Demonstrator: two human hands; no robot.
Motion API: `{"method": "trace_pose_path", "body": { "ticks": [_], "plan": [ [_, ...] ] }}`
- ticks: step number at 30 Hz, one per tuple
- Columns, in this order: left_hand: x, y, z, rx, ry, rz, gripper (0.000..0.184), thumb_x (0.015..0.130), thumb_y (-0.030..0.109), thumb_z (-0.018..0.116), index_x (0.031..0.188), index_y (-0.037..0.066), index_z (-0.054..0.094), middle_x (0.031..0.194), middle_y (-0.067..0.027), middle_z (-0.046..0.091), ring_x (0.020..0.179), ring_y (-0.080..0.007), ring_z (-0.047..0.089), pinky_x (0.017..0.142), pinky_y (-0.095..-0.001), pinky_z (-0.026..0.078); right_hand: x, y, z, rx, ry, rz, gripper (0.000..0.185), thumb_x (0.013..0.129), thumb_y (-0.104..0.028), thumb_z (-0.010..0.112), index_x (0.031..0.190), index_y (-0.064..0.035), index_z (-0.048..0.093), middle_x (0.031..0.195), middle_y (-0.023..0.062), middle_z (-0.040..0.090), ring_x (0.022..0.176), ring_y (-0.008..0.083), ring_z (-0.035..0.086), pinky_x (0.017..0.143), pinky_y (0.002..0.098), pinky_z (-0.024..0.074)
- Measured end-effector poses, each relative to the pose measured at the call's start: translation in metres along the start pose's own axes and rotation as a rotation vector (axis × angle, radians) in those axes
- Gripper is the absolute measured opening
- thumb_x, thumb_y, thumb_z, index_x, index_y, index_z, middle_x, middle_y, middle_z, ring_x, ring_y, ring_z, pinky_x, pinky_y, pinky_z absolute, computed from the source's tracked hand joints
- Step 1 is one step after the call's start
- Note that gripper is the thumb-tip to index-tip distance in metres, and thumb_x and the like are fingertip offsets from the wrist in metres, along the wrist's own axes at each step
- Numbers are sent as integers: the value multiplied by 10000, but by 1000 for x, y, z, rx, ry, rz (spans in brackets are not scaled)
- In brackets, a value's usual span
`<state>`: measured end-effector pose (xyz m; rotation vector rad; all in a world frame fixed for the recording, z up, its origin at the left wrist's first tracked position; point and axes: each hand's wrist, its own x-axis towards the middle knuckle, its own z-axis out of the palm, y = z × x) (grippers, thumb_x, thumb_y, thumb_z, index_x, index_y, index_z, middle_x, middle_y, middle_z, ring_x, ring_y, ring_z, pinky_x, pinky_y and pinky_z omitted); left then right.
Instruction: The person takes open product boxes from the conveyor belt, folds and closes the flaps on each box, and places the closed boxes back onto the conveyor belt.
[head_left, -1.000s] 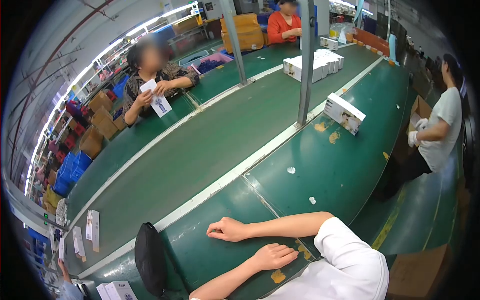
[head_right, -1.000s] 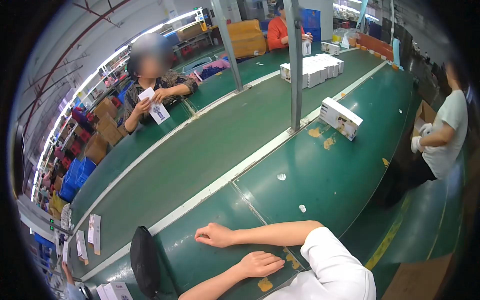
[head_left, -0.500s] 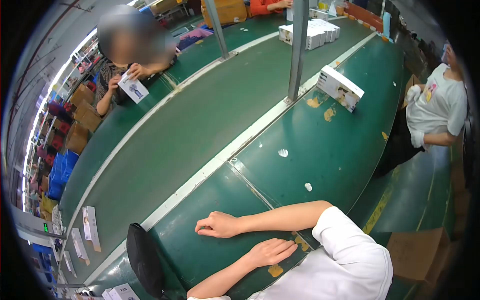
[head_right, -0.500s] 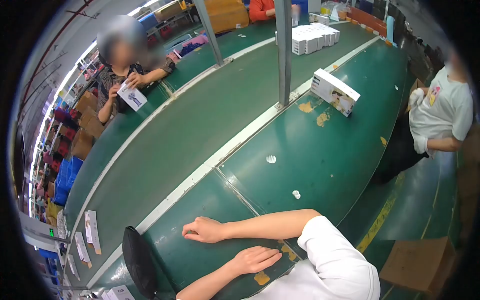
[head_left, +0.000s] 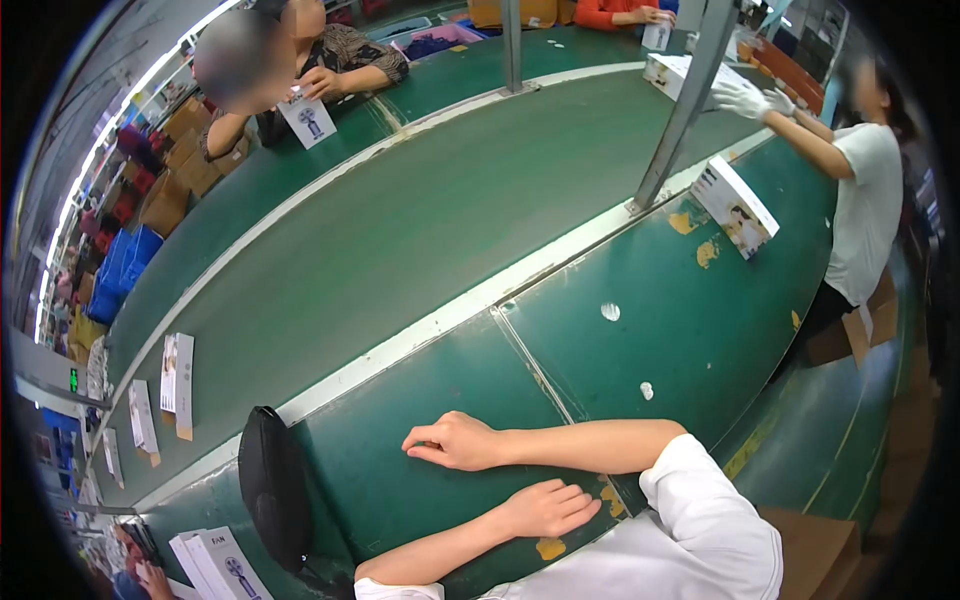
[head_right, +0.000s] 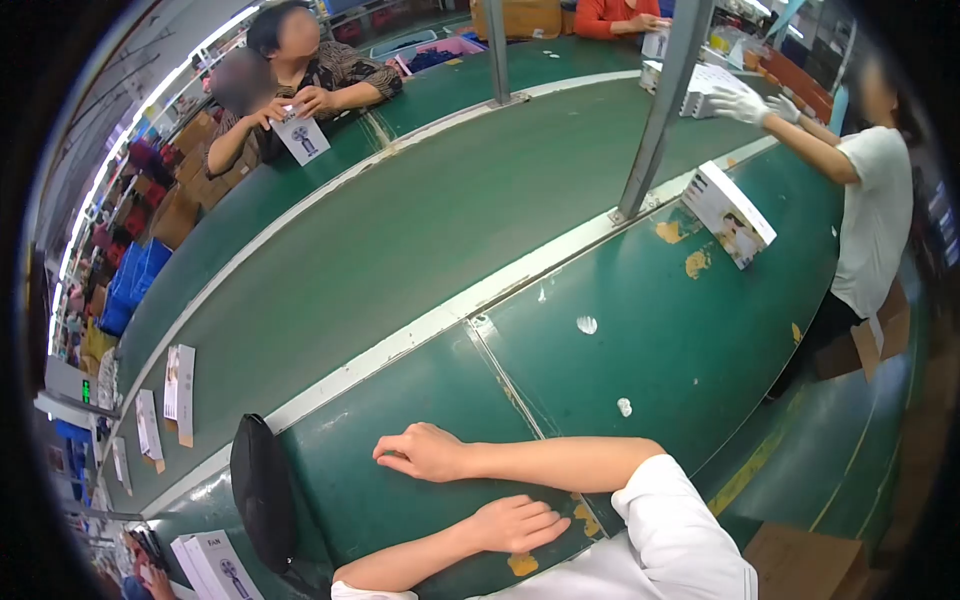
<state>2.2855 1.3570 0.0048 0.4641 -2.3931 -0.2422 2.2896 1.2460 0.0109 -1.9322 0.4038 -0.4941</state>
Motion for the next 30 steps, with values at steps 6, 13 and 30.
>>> {"method": "trace_pose_path", "body": {
  "ticks": [6,13,30],
  "plan": [
    [3,-4,2,38,-11,-29,303,775,177,618,1056,74,663,896,-4,598,849,-145,574,713,-275,453,1,2,0,-32,51,-37,144,955,-214,656,1026,-102,710,668,144,671,621,355,652,608,429,512],
    [-8,-10,22,-59,107,-113,123,814,184,607,882,82,609,782,1,545,797,-188,548,680,-318,458,10,-1,6,-21,59,-12,118,907,-137,732,1009,-79,727,611,100,639,496,212,592,507,325,466],
    [-8,-9,12,-106,160,-109,116,801,183,649,759,93,589,751,-22,589,773,-244,570,668,-383,491,7,-18,13,-50,20,30,85,922,-92,712,973,-25,728,556,49,568,495,81,482,491,253,377]
  ]
}}
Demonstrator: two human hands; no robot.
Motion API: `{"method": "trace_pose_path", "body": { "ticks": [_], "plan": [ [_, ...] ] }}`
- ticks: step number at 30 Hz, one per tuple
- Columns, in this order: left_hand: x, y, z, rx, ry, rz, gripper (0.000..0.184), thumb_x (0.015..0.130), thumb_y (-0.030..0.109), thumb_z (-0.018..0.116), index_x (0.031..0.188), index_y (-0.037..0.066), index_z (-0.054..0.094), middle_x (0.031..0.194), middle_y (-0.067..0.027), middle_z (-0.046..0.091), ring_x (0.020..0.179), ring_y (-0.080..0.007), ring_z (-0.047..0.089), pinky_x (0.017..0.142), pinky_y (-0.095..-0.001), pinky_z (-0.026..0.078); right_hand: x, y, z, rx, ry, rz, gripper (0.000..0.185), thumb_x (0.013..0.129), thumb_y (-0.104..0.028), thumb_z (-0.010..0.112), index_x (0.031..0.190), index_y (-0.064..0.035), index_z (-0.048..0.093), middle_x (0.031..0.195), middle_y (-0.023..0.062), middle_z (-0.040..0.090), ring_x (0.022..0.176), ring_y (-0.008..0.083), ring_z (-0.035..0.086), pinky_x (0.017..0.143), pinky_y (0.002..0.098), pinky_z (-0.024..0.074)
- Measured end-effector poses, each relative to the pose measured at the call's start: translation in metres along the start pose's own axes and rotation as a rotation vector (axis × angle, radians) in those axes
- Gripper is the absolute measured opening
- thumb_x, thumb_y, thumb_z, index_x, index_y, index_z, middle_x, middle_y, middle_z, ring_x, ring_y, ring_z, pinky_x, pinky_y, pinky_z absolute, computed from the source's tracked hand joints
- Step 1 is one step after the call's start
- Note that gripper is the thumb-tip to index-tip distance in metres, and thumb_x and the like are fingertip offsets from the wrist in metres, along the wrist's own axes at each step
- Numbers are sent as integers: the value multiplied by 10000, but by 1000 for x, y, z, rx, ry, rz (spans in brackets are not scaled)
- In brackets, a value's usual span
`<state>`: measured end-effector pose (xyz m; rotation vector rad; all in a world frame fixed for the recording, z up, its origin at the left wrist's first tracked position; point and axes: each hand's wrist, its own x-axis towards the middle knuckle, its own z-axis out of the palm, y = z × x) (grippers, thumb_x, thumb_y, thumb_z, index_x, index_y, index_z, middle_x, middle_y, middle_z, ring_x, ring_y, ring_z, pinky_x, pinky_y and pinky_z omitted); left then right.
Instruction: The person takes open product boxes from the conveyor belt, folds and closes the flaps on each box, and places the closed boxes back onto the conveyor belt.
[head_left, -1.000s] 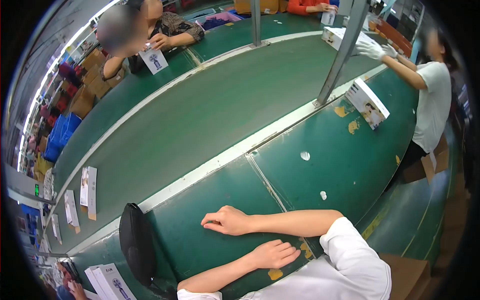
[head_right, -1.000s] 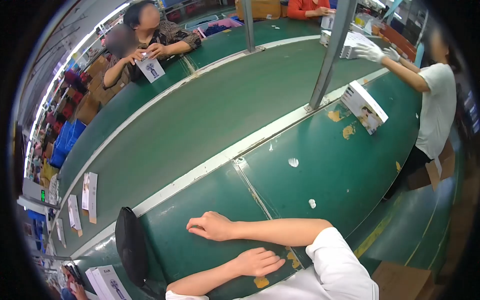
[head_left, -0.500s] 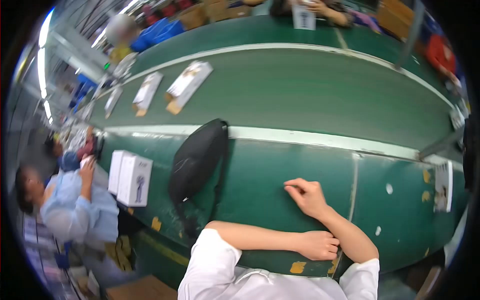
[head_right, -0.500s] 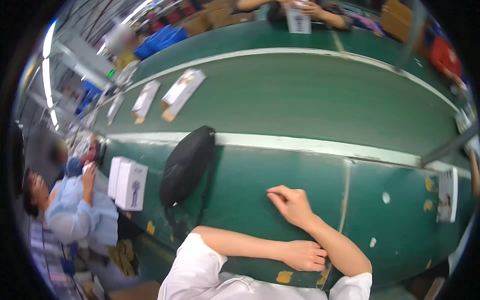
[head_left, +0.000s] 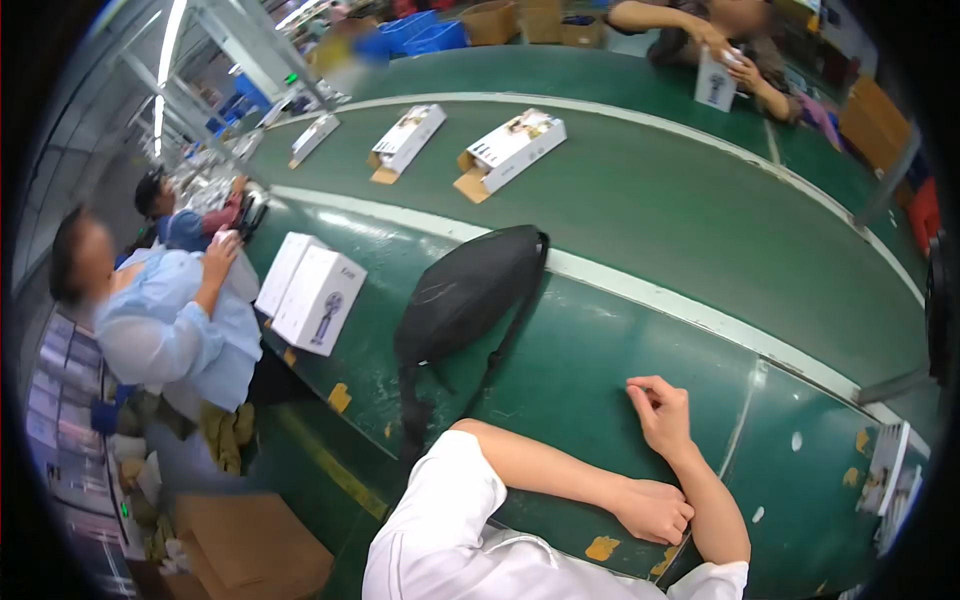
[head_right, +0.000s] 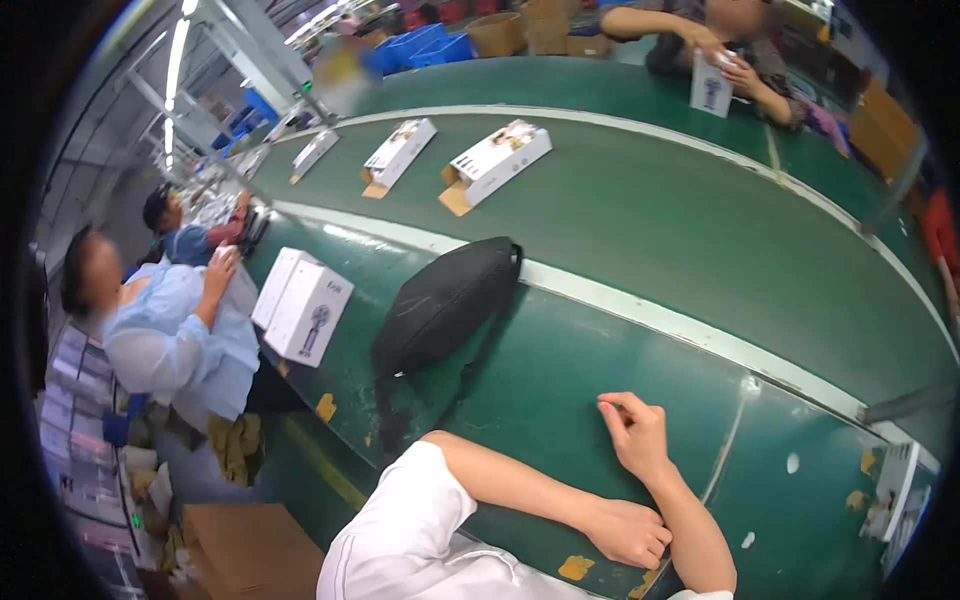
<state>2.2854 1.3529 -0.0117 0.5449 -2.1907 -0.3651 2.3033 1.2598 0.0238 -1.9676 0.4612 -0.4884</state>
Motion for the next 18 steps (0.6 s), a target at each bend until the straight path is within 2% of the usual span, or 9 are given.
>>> {"method": "trace_pose_path", "body": {
  "ticks": [4,5,6,10,13,18],
  "plan": [
    [1,4,-4,-17,-52,3,101,834,167,640,896,88,649,842,-26,608,833,-240,596,731,-387,515,-3,-1,5,-4,49,-56,119,932,-176,721,1003,-82,740,710,114,702,549,168,625,543,297,486],
    [0,7,-9,-30,-59,-1,141,855,172,642,965,88,662,881,-27,618,858,-230,608,751,-377,521,-2,4,9,-28,42,-43,140,935,-216,717,1013,-101,737,785,129,724,589,225,671,574,328,520],
    [2,6,-11,-33,-64,-6,186,875,178,643,1035,89,675,920,-28,629,884,-220,620,771,-367,528,-1,5,8,-12,65,-99,144,938,-228,708,1020,-112,733,748,138,708,598,262,676,584,338,526],
    [1,12,-19,-17,-180,-54,214,877,183,685,1073,96,688,972,-6,674,917,-176,641,772,-314,530,-2,11,12,28,59,-132,141,934,-225,698,982,-94,718,600,122,630,514,297,592,528,383,456],
    [9,16,-22,3,-200,-60,223,863,162,705,1076,95,694,990,4,689,932,-162,649,775,-302,532,-5,7,5,46,75,-111,139,929,-213,698,963,-78,710,571,121,598,486,292,554,518,390,429],
    [17,22,-22,-7,-169,-107,256,855,163,719,1096,81,691,1004,6,695,945,-152,653,786,-295,531,-5,4,-1,39,51,-50,161,930,-228,692,969,-73,713,574,118,598,505,277,562,538,396,437]
  ]
}}
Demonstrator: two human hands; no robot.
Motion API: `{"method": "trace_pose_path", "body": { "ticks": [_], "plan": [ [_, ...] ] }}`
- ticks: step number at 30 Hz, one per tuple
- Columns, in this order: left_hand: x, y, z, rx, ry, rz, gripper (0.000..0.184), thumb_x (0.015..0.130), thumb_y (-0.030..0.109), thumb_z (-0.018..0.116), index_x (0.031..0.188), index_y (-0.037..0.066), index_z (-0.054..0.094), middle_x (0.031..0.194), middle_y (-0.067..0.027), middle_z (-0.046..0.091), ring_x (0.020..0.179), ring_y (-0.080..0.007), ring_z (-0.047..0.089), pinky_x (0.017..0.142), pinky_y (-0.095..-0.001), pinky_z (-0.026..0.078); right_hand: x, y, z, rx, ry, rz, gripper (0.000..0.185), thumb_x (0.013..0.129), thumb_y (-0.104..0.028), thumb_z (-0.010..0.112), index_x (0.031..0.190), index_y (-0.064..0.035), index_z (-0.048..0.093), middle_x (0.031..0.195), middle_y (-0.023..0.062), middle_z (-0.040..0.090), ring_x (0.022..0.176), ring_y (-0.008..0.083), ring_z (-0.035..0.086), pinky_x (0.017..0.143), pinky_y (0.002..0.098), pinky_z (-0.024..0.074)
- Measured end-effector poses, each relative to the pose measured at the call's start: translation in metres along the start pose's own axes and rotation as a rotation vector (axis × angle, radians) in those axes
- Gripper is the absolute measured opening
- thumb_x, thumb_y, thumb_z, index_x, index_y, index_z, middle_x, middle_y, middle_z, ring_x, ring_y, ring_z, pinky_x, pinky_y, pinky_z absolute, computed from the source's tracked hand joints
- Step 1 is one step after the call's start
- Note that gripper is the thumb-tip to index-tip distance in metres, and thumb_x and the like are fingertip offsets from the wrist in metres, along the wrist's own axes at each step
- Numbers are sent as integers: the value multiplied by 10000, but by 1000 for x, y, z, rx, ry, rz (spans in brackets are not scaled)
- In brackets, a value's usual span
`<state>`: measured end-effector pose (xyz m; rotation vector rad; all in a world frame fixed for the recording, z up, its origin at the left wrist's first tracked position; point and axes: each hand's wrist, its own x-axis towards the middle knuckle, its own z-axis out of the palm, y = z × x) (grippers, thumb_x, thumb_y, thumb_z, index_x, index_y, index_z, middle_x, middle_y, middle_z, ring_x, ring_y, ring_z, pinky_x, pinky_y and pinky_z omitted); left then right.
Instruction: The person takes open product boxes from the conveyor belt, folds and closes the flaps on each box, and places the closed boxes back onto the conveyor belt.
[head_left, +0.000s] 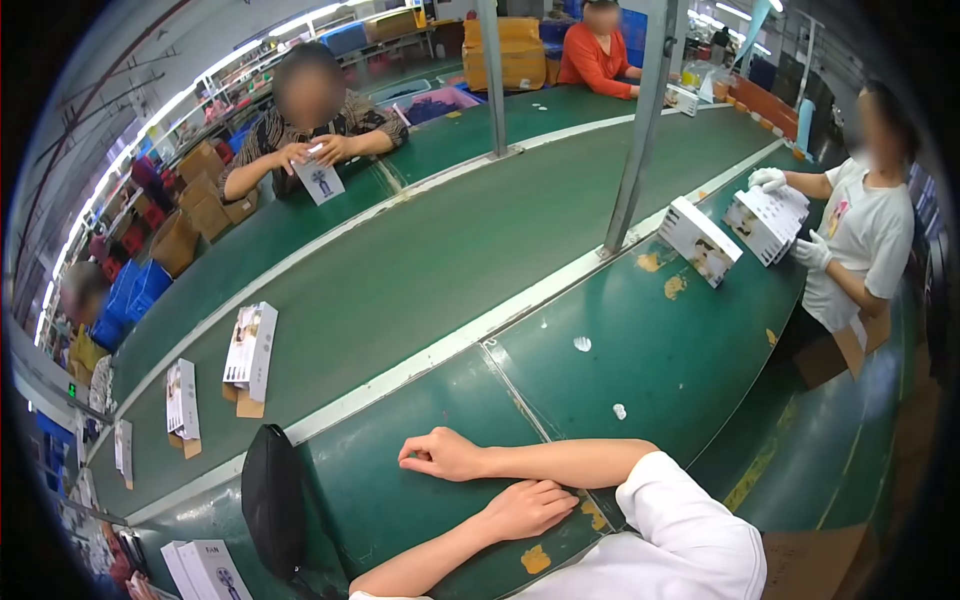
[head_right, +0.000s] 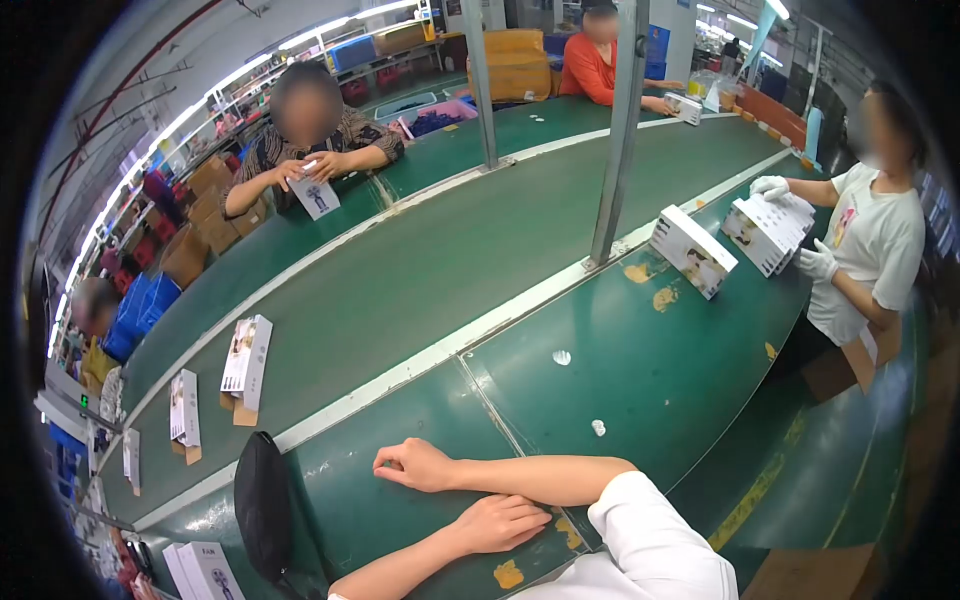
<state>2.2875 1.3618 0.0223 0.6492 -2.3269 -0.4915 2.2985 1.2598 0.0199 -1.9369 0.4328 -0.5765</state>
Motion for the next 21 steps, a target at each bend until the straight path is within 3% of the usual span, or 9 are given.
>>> {"method": "trace_pose_path", "body": {
  "ticks": [4,6,7,10,11,13,14,17,21],
  "plan": [
    [-2,0,4,58,-103,37,285,874,171,673,1140,69,668,1066,-23,679,1009,-174,637,840,-312,503,-3,-2,2,7,45,23,188,924,-254,699,977,-76,730,656,129,665,576,296,626,591,386,498],
    [-1,2,-10,150,-133,74,331,881,183,594,1185,57,637,1156,-61,650,1083,-206,611,884,-347,473,1,14,10,-17,108,-122,202,916,-265,710,980,-77,743,764,153,715,667,308,687,660,363,548],
    [-2,2,-21,218,-133,80,369,859,191,575,1193,46,629,1169,-68,641,1083,-217,607,882,-364,475,0,0,4,20,39,67,204,919,-263,713,988,-74,749,852,160,741,728,274,728,694,348,567],
    [-11,2,-95,463,-15,40,338,823,174,603,1141,71,661,1068,-90,645,915,-252,655,764,-419,540,3,16,18,108,69,77,170,911,-208,733,1005,-67,749,873,124,758,735,194,731,676,310,561],
    [-21,-3,-130,477,91,-60,268,800,164,631,1057,100,676,1006,-86,654,863,-256,663,714,-411,544,5,16,16,234,27,197,128,897,-138,734,983,-43,739,835,110,748,704,153,712,644,289,549],
    [-54,-22,-203,604,346,-186,218,770,117,665,987,113,687,944,-77,662,792,-267,670,637,-409,548,4,14,16,-76,47,27,80,903,-75,708,925,1,712,566,10,558,518,61,474,489,289,382],
    [-76,-24,-244,883,276,-408,213,762,72,667,972,95,691,960,-99,662,820,-302,673,666,-429,557,9,-8,19,46,56,75,96,926,-90,696,917,5,710,515,-16,463,503,52,370,476,271,306],
    [-172,-51,-335,1008,658,-786,278,838,44,669,1112,45,630,1026,-177,648,946,-383,652,810,-467,539,11,-17,25,49,69,71,102,936,-88,692,921,12,709,508,-12,445,494,40,338,473,263,269],
    [-308,-102,-390,1098,859,-1424,205,850,151,708,993,39,613,931,-200,692,952,-416,665,819,-507,515,11,-9,25,54,64,118,90,934,-79,695,932,10,711,507,-24,429,488,41,324,471,270,248]
  ]
}}
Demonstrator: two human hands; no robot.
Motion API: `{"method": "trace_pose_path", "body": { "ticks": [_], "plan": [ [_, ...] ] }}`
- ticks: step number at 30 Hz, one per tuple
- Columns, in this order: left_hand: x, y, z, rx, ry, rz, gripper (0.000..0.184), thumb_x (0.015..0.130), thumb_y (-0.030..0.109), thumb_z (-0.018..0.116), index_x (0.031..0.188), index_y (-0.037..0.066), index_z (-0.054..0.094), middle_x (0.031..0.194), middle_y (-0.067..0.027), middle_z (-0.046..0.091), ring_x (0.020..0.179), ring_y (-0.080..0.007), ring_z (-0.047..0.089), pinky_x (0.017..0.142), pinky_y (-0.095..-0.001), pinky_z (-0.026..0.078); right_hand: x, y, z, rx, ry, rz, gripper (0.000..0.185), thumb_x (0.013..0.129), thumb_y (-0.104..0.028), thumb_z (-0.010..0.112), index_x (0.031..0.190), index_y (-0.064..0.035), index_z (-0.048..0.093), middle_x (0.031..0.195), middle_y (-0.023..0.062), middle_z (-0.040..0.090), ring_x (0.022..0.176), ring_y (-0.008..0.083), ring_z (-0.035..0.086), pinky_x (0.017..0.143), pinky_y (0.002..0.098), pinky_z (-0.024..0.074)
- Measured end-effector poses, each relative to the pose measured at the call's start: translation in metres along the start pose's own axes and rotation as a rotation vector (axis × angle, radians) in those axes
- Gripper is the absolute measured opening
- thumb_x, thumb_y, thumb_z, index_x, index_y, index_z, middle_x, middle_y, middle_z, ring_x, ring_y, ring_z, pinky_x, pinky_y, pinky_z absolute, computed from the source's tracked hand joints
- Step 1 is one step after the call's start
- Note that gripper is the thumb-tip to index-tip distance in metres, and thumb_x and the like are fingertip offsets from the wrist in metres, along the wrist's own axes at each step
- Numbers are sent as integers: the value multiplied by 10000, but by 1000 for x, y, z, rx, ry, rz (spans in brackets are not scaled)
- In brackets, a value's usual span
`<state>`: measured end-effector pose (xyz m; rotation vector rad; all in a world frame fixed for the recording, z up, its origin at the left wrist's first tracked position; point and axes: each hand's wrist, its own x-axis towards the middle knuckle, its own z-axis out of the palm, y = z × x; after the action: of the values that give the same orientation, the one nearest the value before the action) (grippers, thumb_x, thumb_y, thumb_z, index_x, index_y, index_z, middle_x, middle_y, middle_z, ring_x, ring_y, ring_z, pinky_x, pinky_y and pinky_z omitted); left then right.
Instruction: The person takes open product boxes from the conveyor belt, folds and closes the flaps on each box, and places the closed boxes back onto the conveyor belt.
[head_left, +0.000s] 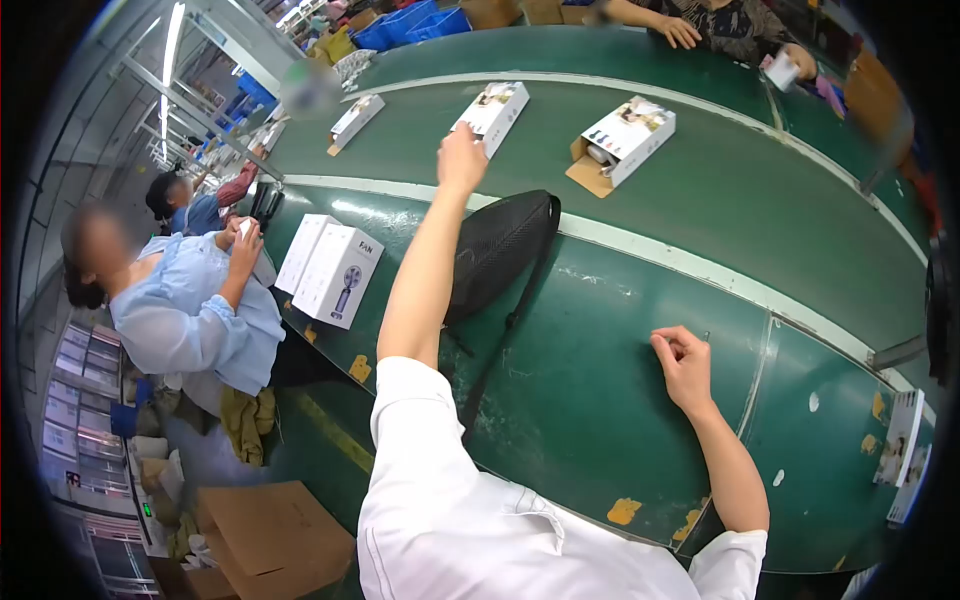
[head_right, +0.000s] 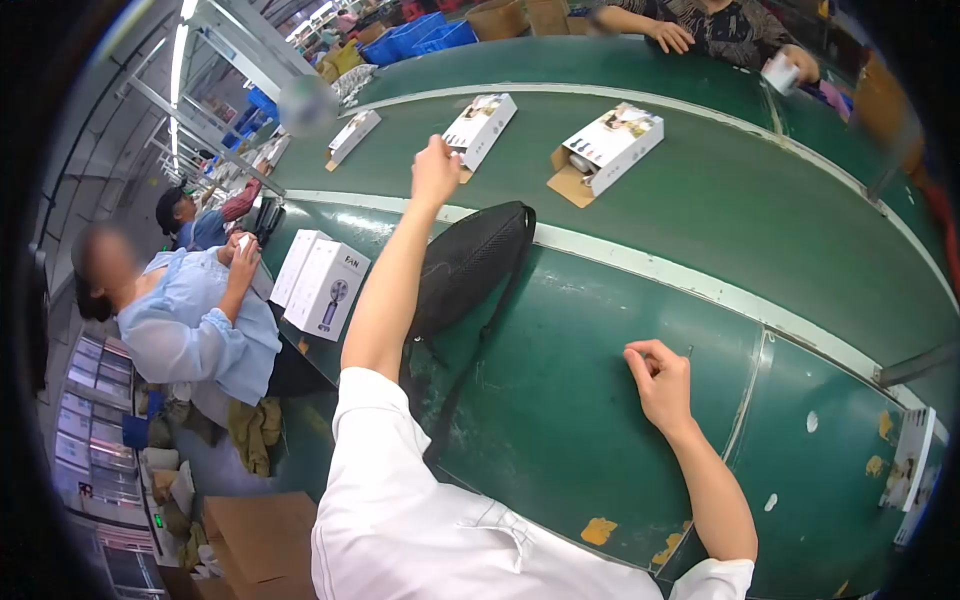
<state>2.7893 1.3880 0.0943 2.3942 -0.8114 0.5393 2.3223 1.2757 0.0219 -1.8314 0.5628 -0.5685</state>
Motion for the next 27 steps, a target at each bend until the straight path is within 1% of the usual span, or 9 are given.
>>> {"method": "trace_pose_path", "body": {
  "ticks": [5,7,9,12,14,17,23,25,27],
  "plan": [
    [18,-36,32,153,-319,-258,415,796,369,717,1065,52,719,1026,-218,731,1020,-381,701,882,-473,548,6,-10,-5,10,-11,77,76,935,-63,697,936,11,717,561,-64,497,525,1,375,481,229,262],
    [27,-19,34,201,-521,-268,561,791,498,732,1126,49,715,1129,-197,718,1088,-399,677,922,-488,544,12,-8,6,-28,-1,54,79,919,-73,718,940,3,728,611,-27,615,564,11,471,510,212,363],
    [34,-23,58,184,-440,-203,696,765,603,753,1208,70,690,1221,-201,684,1144,-377,656,941,-483,538,18,-12,20,5,44,13,101,904,-100,746,958,-15,739,615,37,646,540,48,546,520,235,435],
    [43,-9,65,271,-466,-222,583,771,498,775,1172,79,712,1193,-190,697,1116,-365,672,926,-489,544,21,-24,36,68,34,31,118,922,-106,731,999,-17,728,624,26,634,551,48,534,514,238,419],
    [49,-16,71,259,-474,-185,342,831,308,709,1074,69,724,1136,-198,711,1079,-387,682,913,-490,547,23,-27,47,65,46,13,121,934,-110,718,1013,-19,722,611,26,616,538,58,512,505,250,409],
    [52,3,56,190,-340,-63,295,877,181,602,1129,34,645,1117,-237,694,1053,-416,673,889,-525,537,25,-30,59,69,43,-5,121,939,-105,708,1021,-16,720,600,31,605,527,65,502,505,257,411],
    [70,94,-68,171,-127,520,72,905,62,544,965,31,568,986,-198,668,947,-458,634,800,-563,489,32,-47,70,65,111,-61,165,934,-105,710,1066,-6,723,611,37,629,532,78,522,519,266,437],
    [31,156,-142,22,-139,862,73,880,8,564,952,16,555,928,-182,645,929,-442,614,832,-516,481,37,-64,46,72,211,-59,264,914,-93,728,1157,3,690,794,77,700,699,119,635,651,268,502],
    [-23,201,-206,-2,-255,993,78,855,-32,549,921,4,568,894,-151,612,935,-368,595,847,-490,463,47,-95,20,86,443,-313,413,946,-266,702,1250,6,639,1070,131,703,1033,195,662,911,322,499]
  ]
}}
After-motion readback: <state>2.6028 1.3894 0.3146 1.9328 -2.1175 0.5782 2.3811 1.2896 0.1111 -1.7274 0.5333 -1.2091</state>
